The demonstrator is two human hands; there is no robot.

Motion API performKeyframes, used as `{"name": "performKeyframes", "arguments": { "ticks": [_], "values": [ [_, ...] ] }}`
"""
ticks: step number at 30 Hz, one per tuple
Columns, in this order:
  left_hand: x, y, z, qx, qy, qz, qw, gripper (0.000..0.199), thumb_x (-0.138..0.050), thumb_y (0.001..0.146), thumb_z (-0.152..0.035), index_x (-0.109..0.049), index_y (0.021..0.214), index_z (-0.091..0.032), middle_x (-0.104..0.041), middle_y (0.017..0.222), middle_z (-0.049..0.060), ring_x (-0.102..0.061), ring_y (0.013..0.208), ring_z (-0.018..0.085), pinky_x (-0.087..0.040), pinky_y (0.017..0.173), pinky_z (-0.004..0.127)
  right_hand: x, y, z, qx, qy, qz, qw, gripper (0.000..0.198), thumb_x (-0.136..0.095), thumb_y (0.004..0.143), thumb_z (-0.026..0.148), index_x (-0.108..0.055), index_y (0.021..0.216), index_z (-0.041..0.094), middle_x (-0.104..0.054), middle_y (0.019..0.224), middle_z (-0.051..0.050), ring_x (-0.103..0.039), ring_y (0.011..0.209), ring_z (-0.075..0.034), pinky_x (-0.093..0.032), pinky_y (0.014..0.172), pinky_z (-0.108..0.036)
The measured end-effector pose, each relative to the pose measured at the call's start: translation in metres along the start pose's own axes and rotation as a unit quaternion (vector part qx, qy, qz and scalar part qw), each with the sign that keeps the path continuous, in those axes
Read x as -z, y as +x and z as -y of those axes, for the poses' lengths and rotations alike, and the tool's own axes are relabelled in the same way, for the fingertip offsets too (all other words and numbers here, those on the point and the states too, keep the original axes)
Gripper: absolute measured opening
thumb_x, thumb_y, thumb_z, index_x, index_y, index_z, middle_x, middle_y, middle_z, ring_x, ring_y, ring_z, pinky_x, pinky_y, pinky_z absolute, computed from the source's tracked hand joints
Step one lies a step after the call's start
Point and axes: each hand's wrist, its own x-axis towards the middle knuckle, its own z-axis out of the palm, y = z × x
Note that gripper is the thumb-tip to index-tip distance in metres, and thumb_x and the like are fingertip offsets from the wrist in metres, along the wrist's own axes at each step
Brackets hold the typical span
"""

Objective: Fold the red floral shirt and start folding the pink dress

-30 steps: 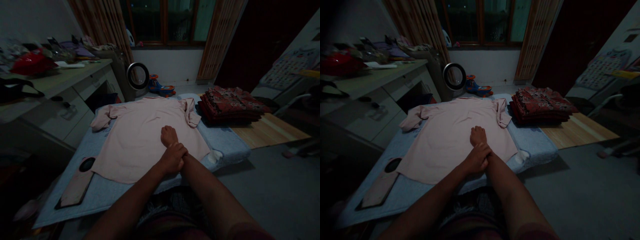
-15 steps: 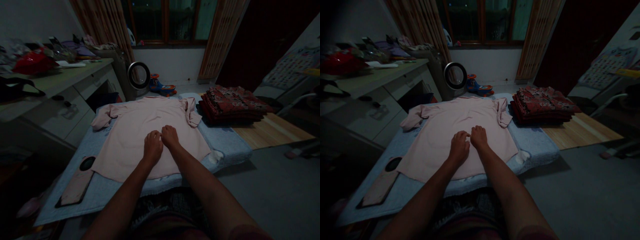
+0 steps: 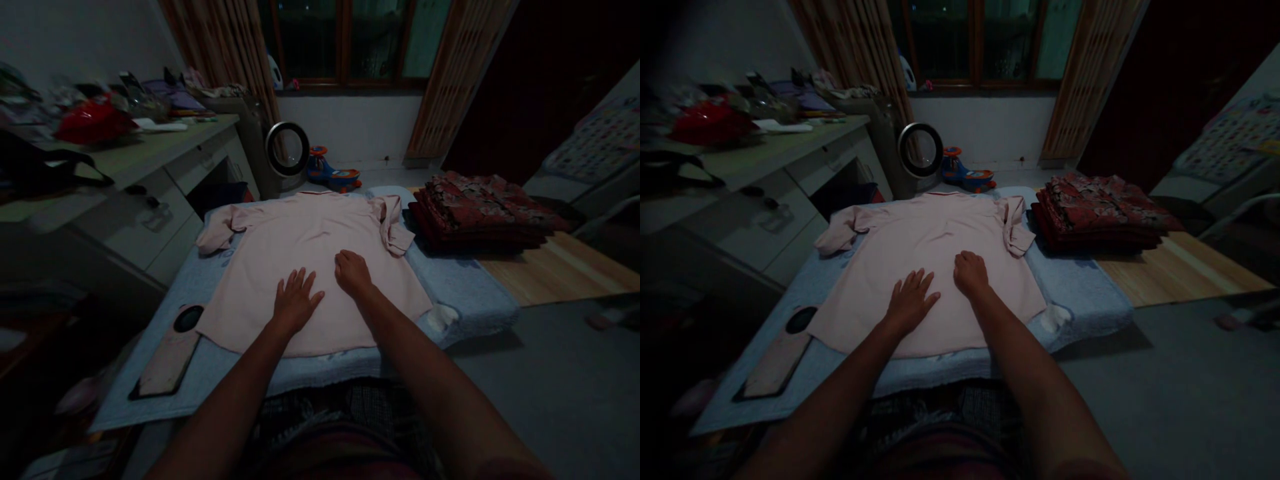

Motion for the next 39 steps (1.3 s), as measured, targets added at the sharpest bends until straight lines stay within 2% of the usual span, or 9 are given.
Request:
{"name": "performKeyframes", "arguments": {
  "ticks": [4, 8, 12, 13, 17, 20, 32, 36, 39],
  "values": [
    [0.005, -0.013, 0.031, 0.037, 0.020, 0.018, 0.999, 0.065, -0.027, 0.099, -0.059, -0.031, 0.155, -0.026, -0.023, 0.165, 0.009, -0.020, 0.151, 0.032, -0.020, 0.118, 0.059, 0.009, -0.010, -0.026, -0.011, -0.006, 0.000, 1.000, 0.026, -0.049, 0.095, 0.027, -0.062, 0.115, 0.018, -0.058, 0.135, -0.014, -0.048, 0.126, -0.023, -0.034, 0.104, -0.036],
    [0.011, -0.023, 0.059, 0.087, 0.036, 0.025, 0.995, 0.066, -0.028, 0.098, -0.058, -0.032, 0.155, -0.025, -0.024, 0.164, 0.011, -0.020, 0.151, 0.034, -0.022, 0.116, 0.062, 0.022, -0.021, -0.050, -0.059, -0.032, 0.002, 0.998, 0.025, -0.049, 0.096, 0.029, -0.062, 0.113, 0.018, -0.060, 0.128, -0.015, -0.050, 0.121, -0.026, -0.034, 0.102, -0.038],
    [0.017, -0.023, 0.056, 0.115, 0.037, -0.012, 0.993, 0.061, -0.027, 0.100, -0.051, -0.039, 0.151, -0.019, -0.027, 0.163, 0.016, -0.023, 0.150, 0.035, -0.025, 0.115, 0.059, 0.029, -0.032, -0.028, -0.109, -0.056, -0.008, 0.992, 0.025, -0.050, 0.093, 0.025, -0.063, 0.111, 0.013, -0.061, 0.123, -0.020, -0.050, 0.117, -0.031, -0.034, 0.101, -0.044],
    [0.016, -0.022, 0.050, 0.105, 0.032, -0.024, 0.994, 0.060, -0.027, 0.101, -0.049, -0.040, 0.150, -0.018, -0.026, 0.163, 0.016, -0.024, 0.150, 0.034, -0.026, 0.116, 0.057, 0.028, -0.036, -0.014, -0.097, -0.052, -0.008, 0.994, 0.025, -0.051, 0.093, 0.023, -0.063, 0.112, 0.012, -0.060, 0.125, -0.021, -0.049, 0.119, -0.031, -0.033, 0.102, -0.045],
    [0.008, -0.018, 0.021, 0.034, 0.005, -0.042, 0.999, 0.055, -0.030, 0.101, -0.046, -0.041, 0.149, -0.020, -0.029, 0.162, 0.013, -0.027, 0.149, 0.031, -0.026, 0.117, 0.053, 0.015, -0.050, 0.042, 0.095, 0.015, 0.018, 0.995, 0.035, -0.047, 0.097, 0.027, -0.056, 0.130, 0.018, -0.050, 0.146, -0.014, -0.041, 0.133, -0.028, -0.029, 0.111, -0.045],
    [0.001, -0.020, 0.015, 0.027, -0.006, -0.048, 0.998, 0.055, -0.034, 0.100, -0.047, -0.042, 0.148, -0.022, -0.036, 0.160, 0.011, -0.030, 0.148, 0.029, -0.025, 0.118, 0.051, 0.008, -0.058, 0.054, 0.121, 0.042, 0.046, 0.991, 0.039, -0.045, 0.099, 0.031, -0.053, 0.136, 0.020, -0.047, 0.151, -0.011, -0.039, 0.138, -0.025, -0.029, 0.113, -0.044],
    [0.002, -0.047, 0.075, 0.097, 0.040, -0.019, 0.994, 0.064, -0.030, 0.099, -0.054, -0.036, 0.153, -0.020, -0.029, 0.163, 0.010, -0.026, 0.149, 0.031, -0.025, 0.118, 0.055, 0.025, -0.090, -0.043, 0.024, -0.009, 0.018, 1.000, 0.042, -0.047, 0.097, 0.032, -0.056, 0.134, 0.015, -0.050, 0.147, -0.016, -0.043, 0.136, -0.026, -0.032, 0.113, -0.040],
    [0.005, -0.053, 0.095, 0.152, 0.047, -0.011, 0.987, 0.070, -0.033, 0.096, -0.061, -0.035, 0.154, -0.023, -0.027, 0.164, 0.010, -0.022, 0.149, 0.038, -0.024, 0.116, 0.058, 0.036, -0.103, -0.074, -0.020, -0.057, 0.019, 0.998, 0.042, -0.043, 0.098, 0.035, -0.055, 0.134, 0.015, -0.050, 0.147, -0.017, -0.045, 0.134, -0.029, -0.032, 0.112, -0.043],
    [0.011, -0.054, 0.097, 0.198, 0.038, 0.002, 0.980, 0.072, -0.036, 0.094, -0.063, -0.037, 0.154, -0.023, -0.027, 0.163, 0.012, -0.021, 0.148, 0.044, -0.023, 0.116, 0.057, 0.042, -0.108, -0.086, -0.047, -0.080, 0.022, 0.995, 0.043, -0.042, 0.098, 0.036, -0.054, 0.133, 0.014, -0.051, 0.145, -0.018, -0.044, 0.133, -0.029, -0.031, 0.112, -0.042]
  ]
}}
